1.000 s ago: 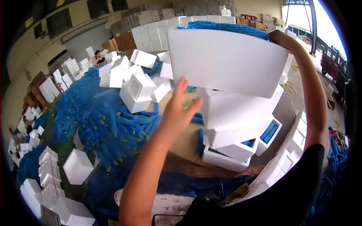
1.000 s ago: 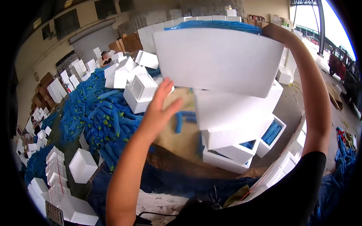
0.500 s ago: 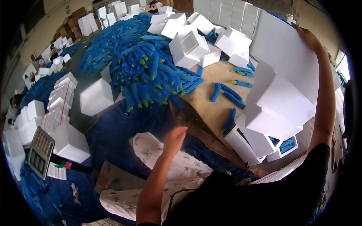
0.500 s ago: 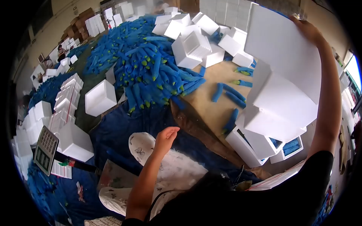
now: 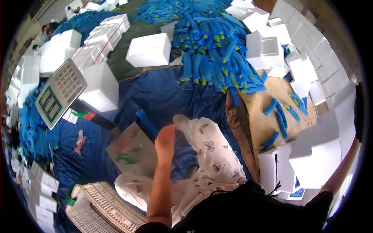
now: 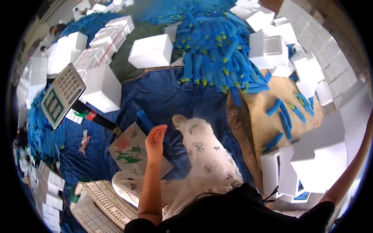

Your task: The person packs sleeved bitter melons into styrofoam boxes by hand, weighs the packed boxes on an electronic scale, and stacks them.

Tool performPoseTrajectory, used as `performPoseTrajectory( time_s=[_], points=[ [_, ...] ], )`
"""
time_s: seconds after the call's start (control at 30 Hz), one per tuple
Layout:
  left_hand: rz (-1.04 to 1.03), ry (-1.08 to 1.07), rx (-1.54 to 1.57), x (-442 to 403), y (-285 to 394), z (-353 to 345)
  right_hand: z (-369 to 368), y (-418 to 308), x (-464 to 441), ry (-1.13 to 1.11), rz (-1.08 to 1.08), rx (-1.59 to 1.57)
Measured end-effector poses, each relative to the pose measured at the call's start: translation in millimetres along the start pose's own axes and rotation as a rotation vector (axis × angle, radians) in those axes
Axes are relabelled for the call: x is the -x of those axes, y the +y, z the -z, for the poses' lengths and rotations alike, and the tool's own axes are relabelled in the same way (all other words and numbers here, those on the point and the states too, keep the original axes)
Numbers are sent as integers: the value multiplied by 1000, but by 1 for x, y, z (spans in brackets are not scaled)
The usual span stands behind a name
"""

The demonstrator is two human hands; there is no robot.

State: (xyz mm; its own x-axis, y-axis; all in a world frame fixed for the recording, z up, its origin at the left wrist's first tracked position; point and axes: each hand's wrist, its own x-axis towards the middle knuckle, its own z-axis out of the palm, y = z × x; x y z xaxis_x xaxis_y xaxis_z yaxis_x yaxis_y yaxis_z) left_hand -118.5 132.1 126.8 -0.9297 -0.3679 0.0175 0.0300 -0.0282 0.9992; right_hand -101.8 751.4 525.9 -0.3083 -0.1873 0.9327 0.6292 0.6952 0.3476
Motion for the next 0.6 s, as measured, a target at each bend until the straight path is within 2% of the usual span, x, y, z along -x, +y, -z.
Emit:
performPoseTrajectory(
  time_s=[0.07, 0.13, 0.17, 0.23, 0.3, 0.37, 0.43, 0.47, 0.53, 0.57, 0.6],
  points=[
    [7, 169, -32, -14, -30, 21, 39, -144, -11, 208, 195, -519],
    [5, 318, -70, -21, -57, 33, -9, -260, 17, -68, 403, -678],
    [16, 349, -79, -20, -72, 35, 6, -357, 33, -268, 389, -969],
    [292, 270, -165, -9, -67, 45, 7, -528, 78, -418, 645, -1174],
    [444, 208, -265, 3, -78, 64, 22, -681, 119, -639, 849, -1181],
    [476, 348, -217, 16, -96, 78, 23, -819, 166, -668, 1010, -1228],
    [536, 426, -295, 16, -88, 96, 35, -931, 180, -628, 1029, -1175],
    [568, 433, -309, 12, -84, 102, 35, -977, 185, -607, 981, -1199],
    [648, 601, -281, 9, -71, 113, 23, -1057, 199, -542, 823, -1146],
    [690, 592, -371, 12, -64, 122, 16, -1077, 202, -590, 815, -1095],
    [736, 581, -457, 16, -53, 128, -4, -1095, 217, -514, 781, -1047]
  ],
)
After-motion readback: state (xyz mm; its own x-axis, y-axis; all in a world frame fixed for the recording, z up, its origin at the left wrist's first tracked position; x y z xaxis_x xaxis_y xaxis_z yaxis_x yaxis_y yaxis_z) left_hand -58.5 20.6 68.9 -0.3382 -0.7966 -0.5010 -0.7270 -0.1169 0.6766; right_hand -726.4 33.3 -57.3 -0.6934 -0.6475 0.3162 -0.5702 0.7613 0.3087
